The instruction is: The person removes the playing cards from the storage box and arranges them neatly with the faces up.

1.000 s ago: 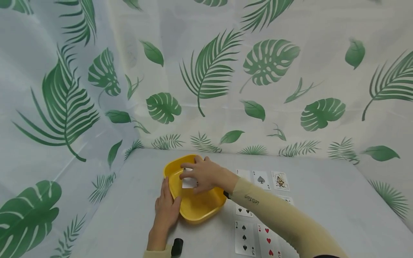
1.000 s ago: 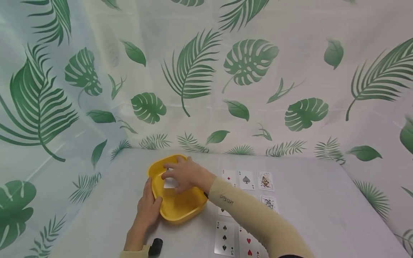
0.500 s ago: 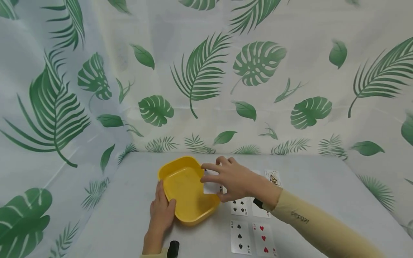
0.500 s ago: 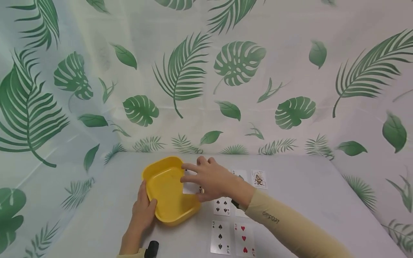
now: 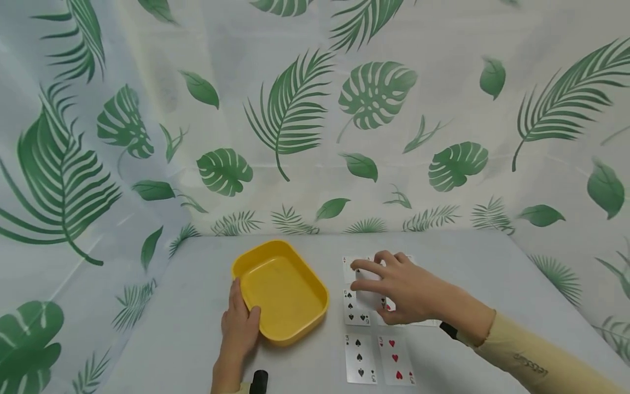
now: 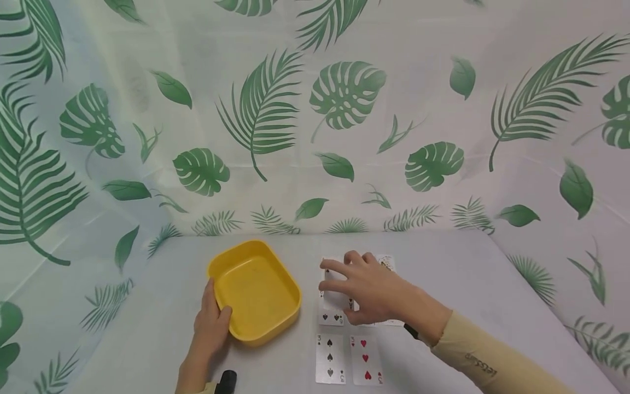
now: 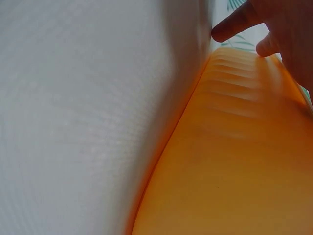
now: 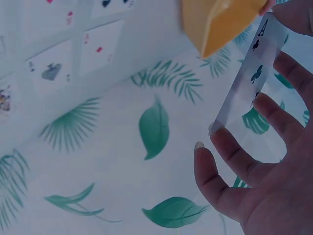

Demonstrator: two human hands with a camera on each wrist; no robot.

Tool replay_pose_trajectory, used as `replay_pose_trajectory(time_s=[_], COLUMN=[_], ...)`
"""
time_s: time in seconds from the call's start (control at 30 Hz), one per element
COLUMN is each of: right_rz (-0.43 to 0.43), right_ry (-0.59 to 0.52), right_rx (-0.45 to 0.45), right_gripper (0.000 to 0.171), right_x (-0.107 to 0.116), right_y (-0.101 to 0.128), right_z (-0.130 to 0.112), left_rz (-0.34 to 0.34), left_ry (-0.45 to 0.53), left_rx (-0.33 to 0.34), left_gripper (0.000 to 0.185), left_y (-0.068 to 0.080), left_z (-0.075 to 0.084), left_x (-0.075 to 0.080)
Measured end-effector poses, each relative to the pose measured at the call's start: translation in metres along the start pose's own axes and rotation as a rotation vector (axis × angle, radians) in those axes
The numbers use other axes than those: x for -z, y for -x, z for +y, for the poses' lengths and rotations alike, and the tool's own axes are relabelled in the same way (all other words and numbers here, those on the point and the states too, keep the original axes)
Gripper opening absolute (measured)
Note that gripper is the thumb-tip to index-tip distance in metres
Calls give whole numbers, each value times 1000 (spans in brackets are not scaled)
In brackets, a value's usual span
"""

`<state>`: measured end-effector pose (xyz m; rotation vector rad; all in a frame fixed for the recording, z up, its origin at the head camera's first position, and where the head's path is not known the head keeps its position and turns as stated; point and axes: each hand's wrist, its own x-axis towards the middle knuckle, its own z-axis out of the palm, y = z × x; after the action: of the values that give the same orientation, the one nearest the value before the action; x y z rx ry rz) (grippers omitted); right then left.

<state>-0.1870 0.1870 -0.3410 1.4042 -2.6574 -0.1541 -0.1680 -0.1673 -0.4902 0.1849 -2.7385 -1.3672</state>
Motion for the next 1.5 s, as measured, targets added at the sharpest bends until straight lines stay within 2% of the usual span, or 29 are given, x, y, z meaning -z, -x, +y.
replay_pose_trajectory(time_s=[0.17, 0.33, 0.6, 0.73, 0.97, 1.07, 1.3, 1.5], right_rz=[-48, -47, -65, -129, -308, -352, -272, -255], right_ry=[-52, -125, -196, -244, -390, -430, -375, -344], right_rx=[-74, -171, -243, -268, -309, -321, -251, -260], right_gripper=[56, 59, 58, 56, 58, 61, 66, 64], right_x=[-7, -20, -46, -57, -74, -79, -83, -86], right_y=[24, 44, 77, 92, 113, 119, 132, 137], right_z=[1, -3, -9, -13, -21, -21, -20, -20], left_rz=[7, 15, 9, 13, 26, 27, 22, 12], left_ry=[0, -8, -20, -23, -26, -26, -20, -7], left_rx=[-7, -11, -8, -9, -24, -28, -26, -25], left_gripper=[80, 80, 80, 81, 80, 80, 81, 81], left_y=[1, 0, 1, 1, 0, 0, 2, 3], left_z=[-1, 0, 2, 1, 0, -1, 1, 1], left_x=[1, 2, 1, 1, -1, -3, -2, 0])
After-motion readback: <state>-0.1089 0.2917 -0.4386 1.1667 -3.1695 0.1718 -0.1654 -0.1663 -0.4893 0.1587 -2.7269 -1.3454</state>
